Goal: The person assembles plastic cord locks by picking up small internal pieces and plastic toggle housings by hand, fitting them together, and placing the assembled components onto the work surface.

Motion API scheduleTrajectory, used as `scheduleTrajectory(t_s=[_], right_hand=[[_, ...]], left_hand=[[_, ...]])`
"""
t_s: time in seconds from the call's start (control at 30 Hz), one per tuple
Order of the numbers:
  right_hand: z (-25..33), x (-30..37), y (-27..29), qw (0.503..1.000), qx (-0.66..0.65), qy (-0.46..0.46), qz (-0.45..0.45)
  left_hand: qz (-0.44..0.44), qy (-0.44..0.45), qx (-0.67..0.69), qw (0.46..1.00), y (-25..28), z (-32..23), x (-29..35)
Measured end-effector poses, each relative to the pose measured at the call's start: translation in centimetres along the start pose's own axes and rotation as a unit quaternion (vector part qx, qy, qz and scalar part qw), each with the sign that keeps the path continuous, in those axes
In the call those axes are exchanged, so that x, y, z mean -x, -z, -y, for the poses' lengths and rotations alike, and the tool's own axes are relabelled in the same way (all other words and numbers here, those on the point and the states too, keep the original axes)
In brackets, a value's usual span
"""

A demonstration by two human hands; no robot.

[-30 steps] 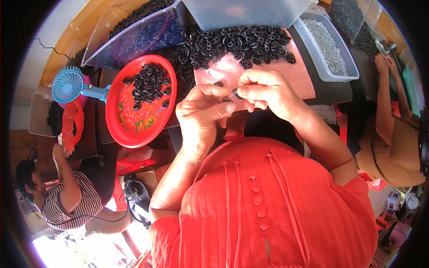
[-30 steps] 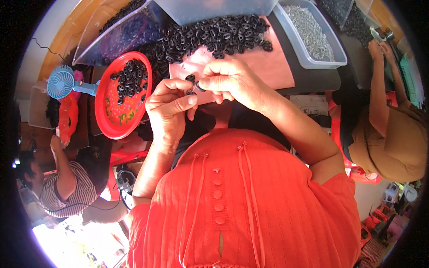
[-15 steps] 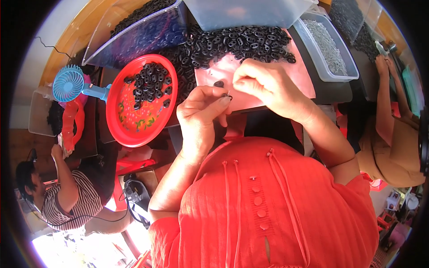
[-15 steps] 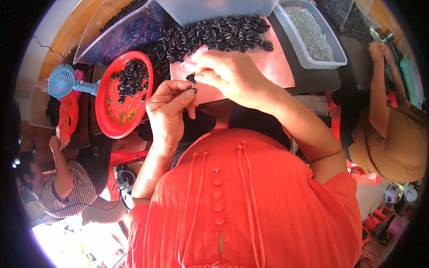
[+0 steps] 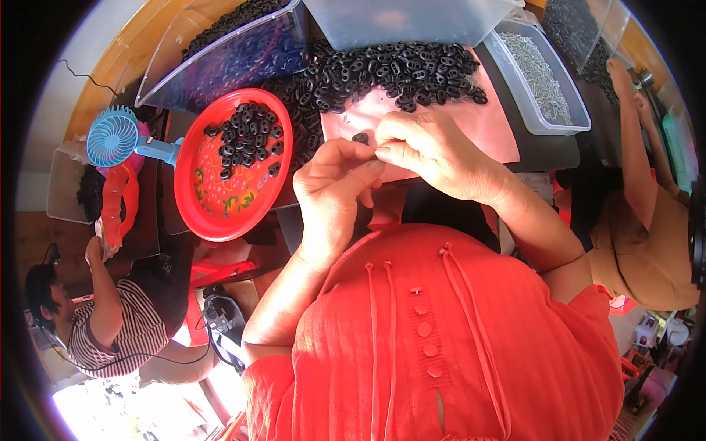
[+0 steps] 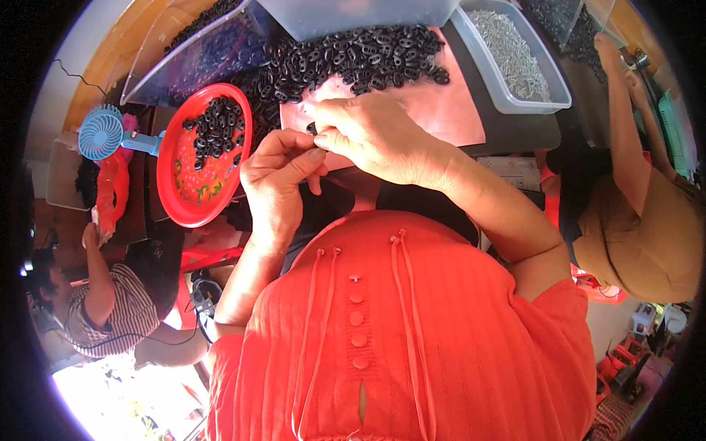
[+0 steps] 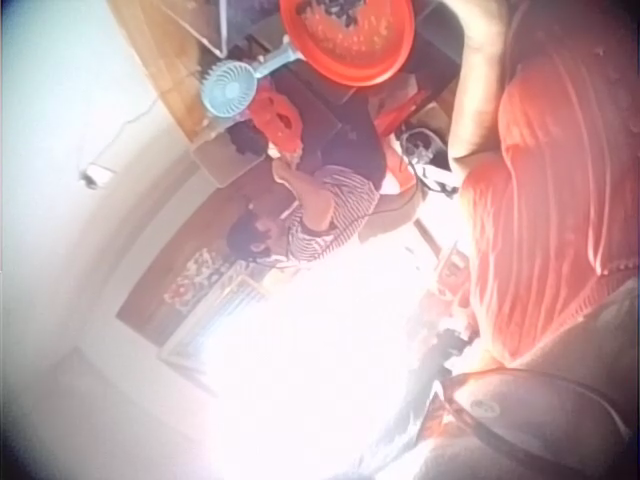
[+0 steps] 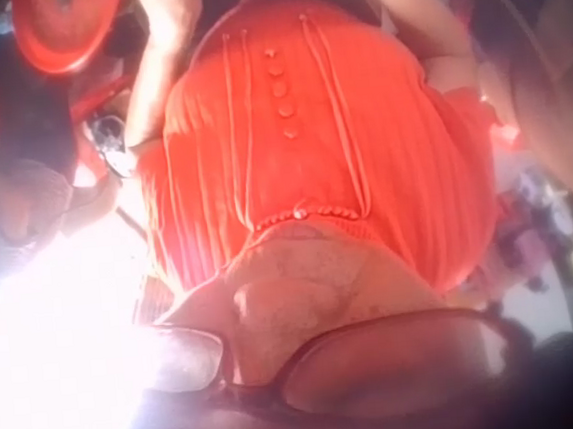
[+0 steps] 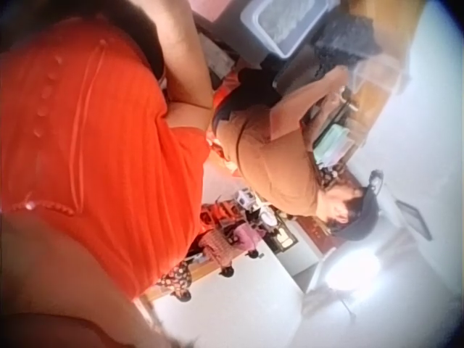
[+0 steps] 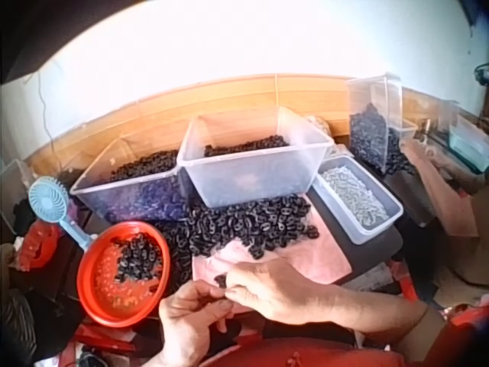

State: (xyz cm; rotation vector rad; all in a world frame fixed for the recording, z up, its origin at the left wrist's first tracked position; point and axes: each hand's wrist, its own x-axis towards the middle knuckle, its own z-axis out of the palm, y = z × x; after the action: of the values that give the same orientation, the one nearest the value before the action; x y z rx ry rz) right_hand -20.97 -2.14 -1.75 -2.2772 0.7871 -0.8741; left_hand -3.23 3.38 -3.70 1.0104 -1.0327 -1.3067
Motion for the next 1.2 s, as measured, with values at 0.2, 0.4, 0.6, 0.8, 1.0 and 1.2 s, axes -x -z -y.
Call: scheduleTrajectory(t_s=[0.2,0.4,0.6,0.8,1.0,1.2], right_hand=[[-0.8,0.6,0.0,0.985,-0.166,-0.051,-0.01],[-0.2,0.8,0.3,0.944,-0.285,-0.169,0.008],[-0.6,0.8,-0.2,0.958,-0.251,-0.137,0.016],[-0.9,0.8,-0.3,0.969,-0.223,-0.107,-0.003],[-1.5,0.8,-0.5,0.973,-0.221,-0.072,0.002],[-1.2,0.8,-0.5,0.978,-0.198,-0.061,0.005]], left_hand=[[0.004,0.011,-0.006,1.0,-0.3,-0.3,0.1],[0.014,0.04,-0.011,0.999,-0.4,-0.4,0.2],[0.006,0.048,-0.005,0.999,-0.1,-0.2,0.2],[0.006,0.07,-0.004,0.998,-0.1,-0.6,0.2],[0.012,0.066,-0.035,0.997,0.0,-0.5,0.0],[0.023,0.079,-0.065,0.995,0.2,-0.9,0.0]])
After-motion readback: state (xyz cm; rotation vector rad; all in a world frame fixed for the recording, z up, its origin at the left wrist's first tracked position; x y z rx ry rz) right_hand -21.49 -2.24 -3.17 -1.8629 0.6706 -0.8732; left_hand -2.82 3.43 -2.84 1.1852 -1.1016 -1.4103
